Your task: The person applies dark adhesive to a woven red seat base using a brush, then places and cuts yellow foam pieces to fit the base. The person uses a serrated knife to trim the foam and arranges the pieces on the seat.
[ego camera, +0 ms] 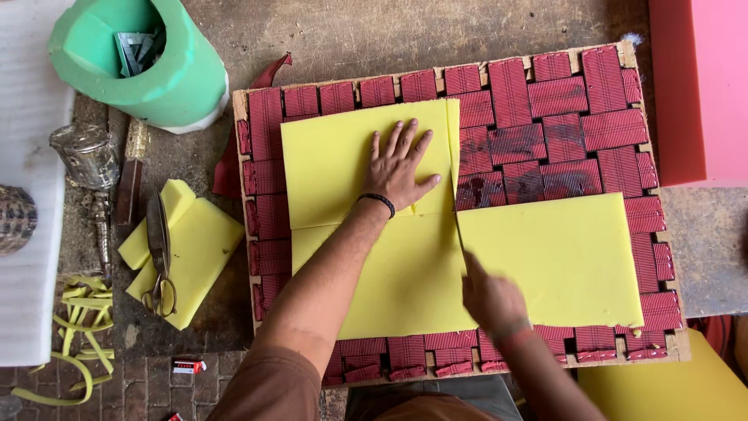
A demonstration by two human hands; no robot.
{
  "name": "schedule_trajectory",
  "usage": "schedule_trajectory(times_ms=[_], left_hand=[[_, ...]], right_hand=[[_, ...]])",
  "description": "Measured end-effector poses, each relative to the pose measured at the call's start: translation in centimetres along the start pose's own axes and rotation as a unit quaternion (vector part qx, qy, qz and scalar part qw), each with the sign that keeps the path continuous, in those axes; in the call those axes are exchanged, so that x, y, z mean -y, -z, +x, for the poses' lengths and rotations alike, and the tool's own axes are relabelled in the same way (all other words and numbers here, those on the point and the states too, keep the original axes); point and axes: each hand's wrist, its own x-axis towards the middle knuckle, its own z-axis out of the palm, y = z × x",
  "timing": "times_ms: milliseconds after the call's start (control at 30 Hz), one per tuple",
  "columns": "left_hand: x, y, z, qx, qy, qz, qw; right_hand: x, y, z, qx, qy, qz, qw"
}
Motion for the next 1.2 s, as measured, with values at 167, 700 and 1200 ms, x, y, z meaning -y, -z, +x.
schedule_trajectory(times_ms=[167, 700, 1200], left_hand=[[0.1, -0.4, 0.0, -0.010, -0.004, -0.002, 1.000], [0.2, 0.3, -0.8, -0.018, 0.005, -0.005, 1.000], [4.5, 1.0, -5.4, -0.054, 0.198, -0.068, 0.976]], right_hand=[[-2.3, 1.2, -9.4, 0.070, -0.031, 0.041, 0.996], [1.8, 10.1, 26.4, -0.106, -0.007, 0.205, 0.973], [-1.4, 19.1, 34.9, -0.131, 0.071, 0.400, 0.904]])
